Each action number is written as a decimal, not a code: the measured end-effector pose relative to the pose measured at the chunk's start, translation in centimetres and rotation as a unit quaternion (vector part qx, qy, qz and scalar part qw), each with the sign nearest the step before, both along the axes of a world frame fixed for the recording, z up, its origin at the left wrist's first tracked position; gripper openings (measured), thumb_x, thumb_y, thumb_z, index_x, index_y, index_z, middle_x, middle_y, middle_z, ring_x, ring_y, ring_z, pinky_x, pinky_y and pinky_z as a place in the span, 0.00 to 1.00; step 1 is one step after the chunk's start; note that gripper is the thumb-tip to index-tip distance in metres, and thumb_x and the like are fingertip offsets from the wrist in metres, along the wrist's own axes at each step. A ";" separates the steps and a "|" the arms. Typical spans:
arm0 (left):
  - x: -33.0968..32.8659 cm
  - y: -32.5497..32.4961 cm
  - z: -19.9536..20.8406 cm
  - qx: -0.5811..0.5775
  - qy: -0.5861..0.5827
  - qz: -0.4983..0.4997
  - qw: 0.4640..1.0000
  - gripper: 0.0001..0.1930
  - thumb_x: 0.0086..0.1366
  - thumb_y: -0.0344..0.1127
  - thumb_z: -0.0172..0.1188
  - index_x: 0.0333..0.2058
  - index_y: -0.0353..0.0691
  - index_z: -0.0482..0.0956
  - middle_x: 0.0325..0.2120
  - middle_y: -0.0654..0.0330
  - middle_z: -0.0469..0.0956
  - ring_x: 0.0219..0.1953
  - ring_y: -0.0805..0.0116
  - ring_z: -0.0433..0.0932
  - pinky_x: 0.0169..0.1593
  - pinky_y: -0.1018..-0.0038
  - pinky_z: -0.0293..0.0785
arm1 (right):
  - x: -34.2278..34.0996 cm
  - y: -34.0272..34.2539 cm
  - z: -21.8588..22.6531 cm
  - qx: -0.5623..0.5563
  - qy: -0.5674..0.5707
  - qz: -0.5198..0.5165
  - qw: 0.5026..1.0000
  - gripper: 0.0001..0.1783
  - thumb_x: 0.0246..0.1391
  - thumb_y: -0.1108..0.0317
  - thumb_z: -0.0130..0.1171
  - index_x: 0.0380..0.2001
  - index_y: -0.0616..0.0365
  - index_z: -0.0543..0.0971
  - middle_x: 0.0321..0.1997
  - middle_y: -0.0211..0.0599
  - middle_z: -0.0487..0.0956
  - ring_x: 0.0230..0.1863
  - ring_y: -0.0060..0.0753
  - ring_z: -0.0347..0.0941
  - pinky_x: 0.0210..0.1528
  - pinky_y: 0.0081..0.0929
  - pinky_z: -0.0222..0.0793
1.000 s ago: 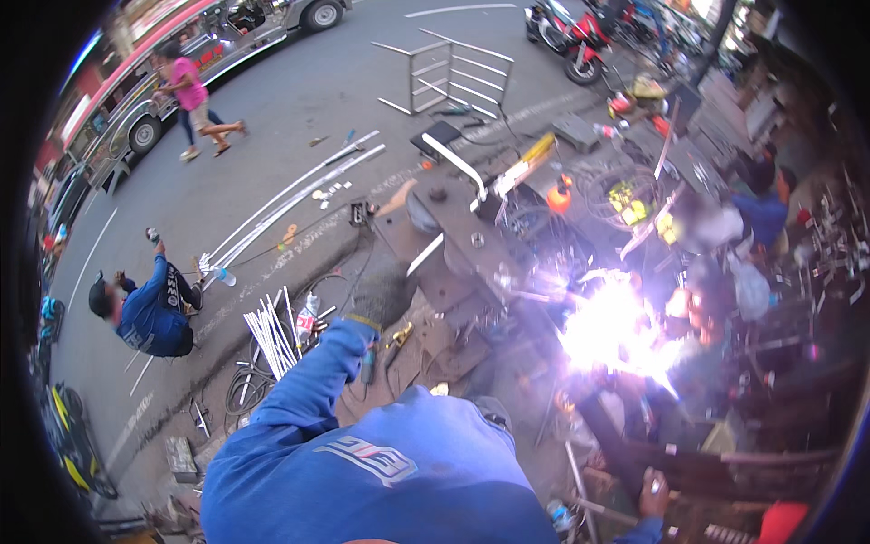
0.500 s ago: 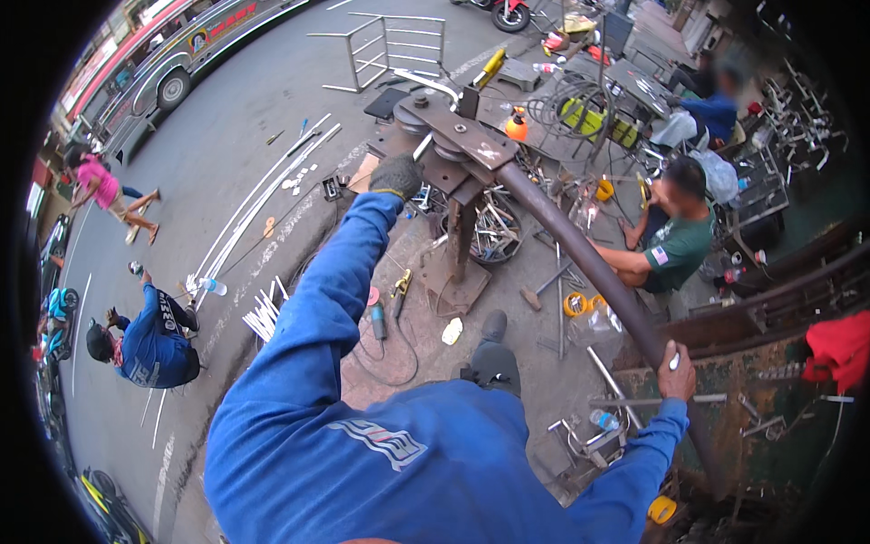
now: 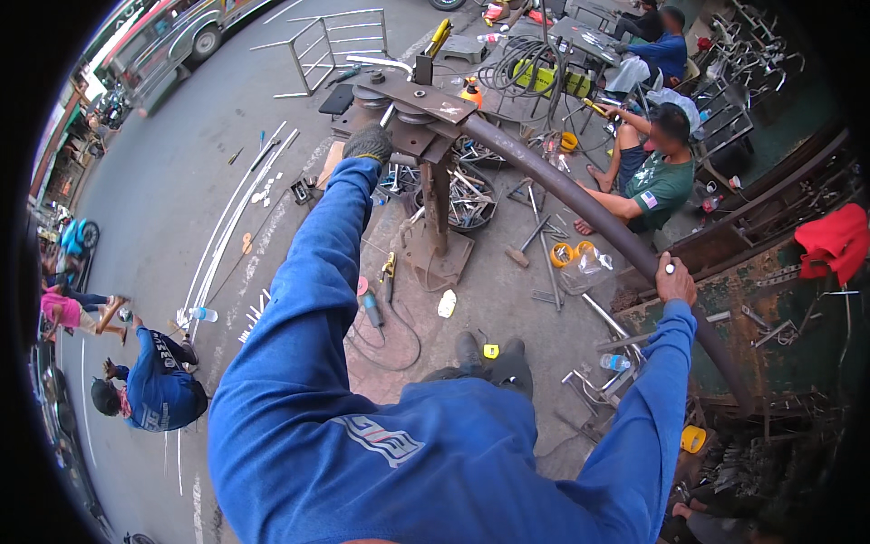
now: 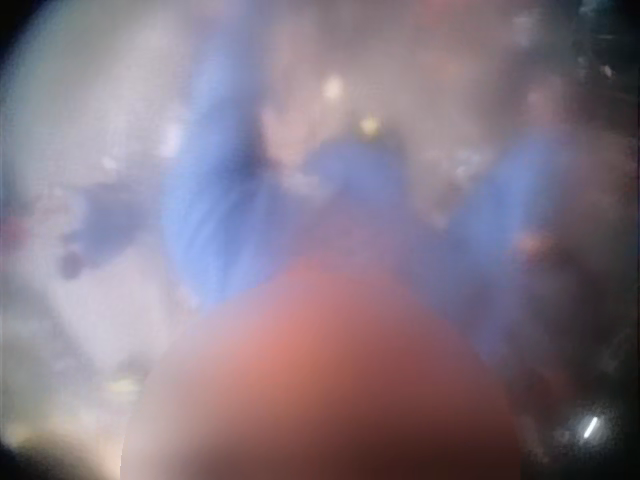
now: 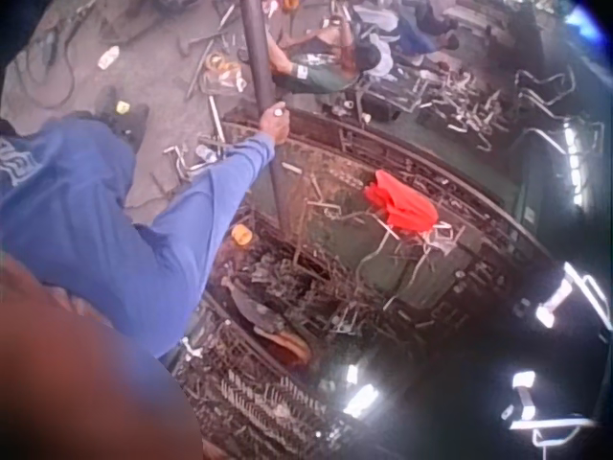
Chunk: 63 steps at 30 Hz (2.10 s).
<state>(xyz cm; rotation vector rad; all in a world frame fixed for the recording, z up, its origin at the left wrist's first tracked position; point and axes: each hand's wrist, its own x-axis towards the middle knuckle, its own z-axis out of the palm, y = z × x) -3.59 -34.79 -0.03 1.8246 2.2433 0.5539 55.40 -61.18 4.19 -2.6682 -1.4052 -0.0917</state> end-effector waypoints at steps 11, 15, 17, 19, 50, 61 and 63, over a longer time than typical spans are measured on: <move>-0.6 0.7 0.0 -0.024 0.014 -0.019 0.999 0.22 0.64 0.48 0.51 0.48 0.38 0.79 0.50 0.42 0.76 0.53 0.44 0.75 0.57 0.55 0.70 | -1.9 -1.8 1.3 -0.006 -0.015 -0.014 1.000 0.29 0.62 0.41 0.39 0.44 0.51 0.80 0.43 0.55 0.81 0.49 0.61 0.75 0.52 0.53 0.68; 0.2 0.0 0.9 -0.028 0.004 -0.008 1.000 0.19 0.65 0.43 0.50 0.48 0.38 0.79 0.51 0.43 0.76 0.55 0.45 0.75 0.57 0.57 0.70 | -2.5 -1.8 1.5 0.000 -0.014 -0.010 1.000 0.27 0.62 0.43 0.40 0.46 0.50 0.79 0.42 0.53 0.82 0.47 0.60 0.76 0.52 0.53 0.67; -0.2 0.2 1.7 -0.061 0.011 -0.008 0.998 0.20 0.65 0.42 0.50 0.50 0.37 0.78 0.51 0.43 0.76 0.54 0.45 0.74 0.57 0.58 0.70 | -2.7 -1.9 1.5 0.003 -0.012 -0.019 1.000 0.27 0.62 0.43 0.41 0.46 0.50 0.79 0.42 0.53 0.82 0.47 0.59 0.76 0.52 0.53 0.67; -2.2 1.1 3.1 -0.060 0.066 -0.151 0.985 0.20 0.66 0.40 0.48 0.53 0.41 0.75 0.49 0.39 0.75 0.53 0.44 0.75 0.56 0.58 0.70 | -2.7 -1.9 1.4 0.016 -0.011 -0.014 1.000 0.26 0.62 0.44 0.41 0.46 0.50 0.79 0.41 0.52 0.82 0.46 0.59 0.77 0.51 0.53 0.67; -9.5 33.4 3.2 0.241 -0.526 -0.158 0.800 0.19 0.67 0.49 0.52 0.26 0.39 0.74 0.19 0.56 0.74 0.21 0.63 0.72 0.27 0.68 0.66 | 2.0 -0.1 -0.1 -0.125 0.060 -0.155 0.978 0.27 0.52 0.51 0.46 0.46 0.57 0.81 0.52 0.54 0.77 0.55 0.58 0.71 0.58 0.42 0.63; -11.5 34.3 3.9 0.363 -0.200 -0.145 0.898 0.12 0.67 0.43 0.51 0.28 0.42 0.69 0.19 0.58 0.70 0.20 0.60 0.68 0.25 0.67 0.64 | 4.3 -0.9 -1.8 -0.137 0.032 -0.165 0.976 0.28 0.53 0.49 0.45 0.50 0.55 0.79 0.54 0.55 0.76 0.57 0.58 0.70 0.58 0.44 0.63; -11.1 35.0 2.9 0.291 -0.447 -0.216 0.818 0.20 0.70 0.50 0.47 0.22 0.46 0.65 0.15 0.66 0.62 0.15 0.71 0.58 0.19 0.76 0.54 | 4.3 -0.6 -1.7 -0.140 0.021 -0.141 0.980 0.29 0.53 0.49 0.45 0.51 0.55 0.78 0.54 0.54 0.76 0.57 0.58 0.70 0.59 0.44 0.63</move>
